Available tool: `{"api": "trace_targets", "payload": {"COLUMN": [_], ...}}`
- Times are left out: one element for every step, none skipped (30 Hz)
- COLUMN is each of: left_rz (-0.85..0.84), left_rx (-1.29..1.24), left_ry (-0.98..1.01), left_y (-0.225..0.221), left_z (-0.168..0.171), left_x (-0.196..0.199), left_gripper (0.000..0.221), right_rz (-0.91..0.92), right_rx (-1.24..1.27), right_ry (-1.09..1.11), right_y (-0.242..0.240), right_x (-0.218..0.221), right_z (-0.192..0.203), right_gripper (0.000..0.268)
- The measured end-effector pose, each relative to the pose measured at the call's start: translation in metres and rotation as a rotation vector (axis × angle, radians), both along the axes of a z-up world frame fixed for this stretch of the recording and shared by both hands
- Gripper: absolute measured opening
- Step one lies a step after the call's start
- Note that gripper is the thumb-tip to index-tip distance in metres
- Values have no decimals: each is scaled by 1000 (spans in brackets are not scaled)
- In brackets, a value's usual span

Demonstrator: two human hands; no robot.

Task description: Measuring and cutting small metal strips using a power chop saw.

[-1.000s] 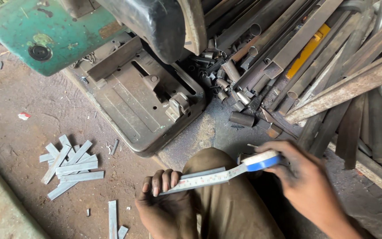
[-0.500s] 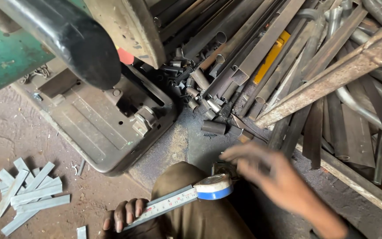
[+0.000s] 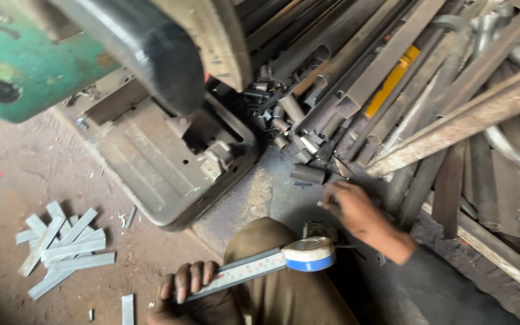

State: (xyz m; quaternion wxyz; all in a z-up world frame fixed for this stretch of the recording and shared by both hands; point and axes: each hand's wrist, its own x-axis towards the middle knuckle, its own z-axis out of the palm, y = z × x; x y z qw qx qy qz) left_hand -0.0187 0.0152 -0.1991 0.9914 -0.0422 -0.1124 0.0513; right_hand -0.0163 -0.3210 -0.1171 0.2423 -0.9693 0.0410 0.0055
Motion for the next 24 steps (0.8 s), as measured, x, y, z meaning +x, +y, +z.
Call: {"api": "trace_targets", "payload": {"left_rz": [13, 27, 42, 49, 51, 61, 63, 64, 65, 77, 88, 89, 91, 92, 97, 103, 105, 107, 105, 103, 106, 112, 118, 121], "left_rx": [-27, -56, -56, 14, 85, 86, 105, 124, 122, 130, 137, 133, 149, 166, 163, 165, 165, 160, 131, 103, 100, 106, 113, 110], "left_ry": [169, 337, 341, 505, 668, 671, 760, 848, 848, 839, 832, 832, 829, 825, 827, 867, 907, 909, 838, 768, 768, 771, 775, 776], "left_y": [-5, -10, -12, -14, -15, -17, -20, -23, -23, -23, -23, -25, -25, -24, -24, -24, -25, -25, -25, -25, -26, -26, -27, -27], "left_z": [19, 38, 58, 78, 97, 110, 123, 137, 138, 139, 139, 144, 149, 153, 154, 156, 157, 153, 150, 146, 149, 152, 154, 158], "left_x": [-2, -5, -4, -3, -1, 0, 2, 4, 4, 3, 3, 2, 1, 0, 1, 1, 2, 1, 0, -1, -1, 0, 0, 0], "left_gripper": [22, 19, 19, 15, 14, 14, 15, 17, 17, 17, 17, 17, 16, 16, 16, 13, 11, 11, 11, 11, 11, 11, 10, 10], "right_rz": [-32, -64, -50, -107, -169, -161, -142, -124, -122, 80, 284, 286, 216, 147, 152, 190, 227, 231, 171, 111, 114, 103, 91, 95], "right_rx": [47, 95, 96, 171, 247, 251, 311, 371, 369, 337, 301, 297, 268, 237, 236, 223, 207, 203, 194, 185, 183, 193, 204, 202], "right_ry": [13, 27, 32, 47, 60, 65, 37, 8, 8, -75, -155, -154, -57, 41, 43, -2, -46, -44, -3, 38, 39, 54, 70, 72], "right_y": [5, 10, 18, 26, 34, 48, 60, 73, 83, 94, 105, 110, 117, 124, 128, 132, 136, 140, 144, 148, 149, 150, 151, 153], "right_x": [0, 0, 0, -1, -2, -4, -7, -10, -13, -16, -20, -20, -20, -20, -20, -19, -19, -18, -17, -16, -16, -16, -16, -15], "right_z": [19, 38, 59, 80, 101, 119, 138, 157, 162, 166, 171, 173, 173, 174, 175, 175, 177, 180, 183, 186, 186, 186, 186, 187], "right_gripper": [14, 14, 14, 10, 10, 10, 16, 22, 22, 17, 12, 12, 15, 18, 18, 17, 17, 17, 16, 16, 16, 15, 15, 15]}}
